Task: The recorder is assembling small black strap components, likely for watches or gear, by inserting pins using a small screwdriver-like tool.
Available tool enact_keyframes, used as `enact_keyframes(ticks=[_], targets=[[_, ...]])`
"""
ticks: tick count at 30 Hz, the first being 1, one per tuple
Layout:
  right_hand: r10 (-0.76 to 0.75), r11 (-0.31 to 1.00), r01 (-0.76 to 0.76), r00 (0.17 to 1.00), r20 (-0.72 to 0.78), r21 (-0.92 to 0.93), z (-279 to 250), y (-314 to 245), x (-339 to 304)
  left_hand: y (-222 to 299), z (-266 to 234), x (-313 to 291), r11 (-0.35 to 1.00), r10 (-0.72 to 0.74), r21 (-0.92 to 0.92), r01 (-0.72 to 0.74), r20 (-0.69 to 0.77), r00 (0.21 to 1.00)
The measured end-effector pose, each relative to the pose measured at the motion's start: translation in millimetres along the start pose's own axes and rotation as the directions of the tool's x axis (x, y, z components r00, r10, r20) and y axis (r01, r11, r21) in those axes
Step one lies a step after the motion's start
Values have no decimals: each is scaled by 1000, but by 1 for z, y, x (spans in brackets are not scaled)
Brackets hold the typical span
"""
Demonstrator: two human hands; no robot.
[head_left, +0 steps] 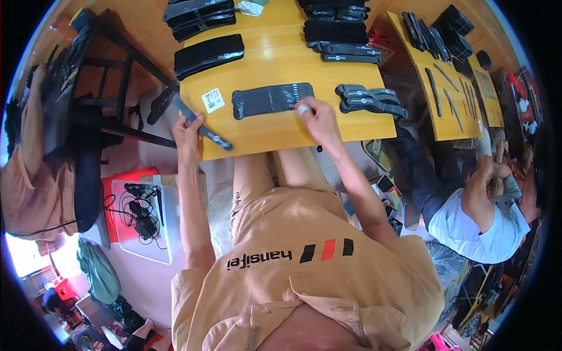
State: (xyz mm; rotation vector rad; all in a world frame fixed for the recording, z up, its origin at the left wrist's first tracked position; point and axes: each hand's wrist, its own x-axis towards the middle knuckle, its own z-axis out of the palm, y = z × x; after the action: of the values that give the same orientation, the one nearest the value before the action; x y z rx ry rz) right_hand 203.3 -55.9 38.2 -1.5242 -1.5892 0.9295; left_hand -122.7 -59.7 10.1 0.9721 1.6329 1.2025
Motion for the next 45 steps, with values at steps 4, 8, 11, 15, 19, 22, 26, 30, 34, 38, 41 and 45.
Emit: enact_keyframes(ticks=[4, 8, 11, 15, 19, 22, 26, 30, 34, 38, 41, 45], targets=[[-109, 974, 95, 992, 58, 205, 25, -42, -47, 39, 47, -68, 900, -13, -436, 6, -13, 1000], [26, 927, -212, 858, 514, 308, 26, -46, -49, 41, 79, -98, 832, 3, -553, -33, -54, 999], [117, 886, -357, 790, 602, 297, 13, -45, -51, 37, 81, -105, 839, 5, -542, -34, -55, 998], [100, 894, -280, 886, 454, 350, -4, -26, -55, 39, 76, -106, 765, -141, -630, 131, 35, 989], [225, 891, -339, 908, 354, 303, -25, -23, -54, 31, 59, -93, 755, -119, -634, 167, 118, 986], [155, 903, -242, 954, 256, 356, -26, -5, -50, 23, 53, -84, 816, -118, -545, 190, 165, 979], [189, 895, -246, 965, 182, 373, -32, -1, -40, 27, 60, -73, 889, -140, -417, 189, 144, 980], [246, 855, -299, 953, 176, 423, -35, 6, -27, 25, 66, -57, 962, -48, -265, 60, 50, 998], [140, 924, -144, 989, 37, 354, -30, 22, -10, 26, 76, -48, 983, 3, -181, -1, 12, 1000], [153, 963, -147, 988, -8, 226, -28, 32, 7, 19, 82, -40, 983, 31, -180, -25, 27, 999], [177, 978, -169, 982, -61, 119, -26, 31, 15, 14, 84, -37, 992, 23, -127, -22, 6, 1000], [172, 985, -172, 980, -99, 14, -26, 31, 20, 4, 85, -31, 995, 76, -63, -76, -5, 997]])
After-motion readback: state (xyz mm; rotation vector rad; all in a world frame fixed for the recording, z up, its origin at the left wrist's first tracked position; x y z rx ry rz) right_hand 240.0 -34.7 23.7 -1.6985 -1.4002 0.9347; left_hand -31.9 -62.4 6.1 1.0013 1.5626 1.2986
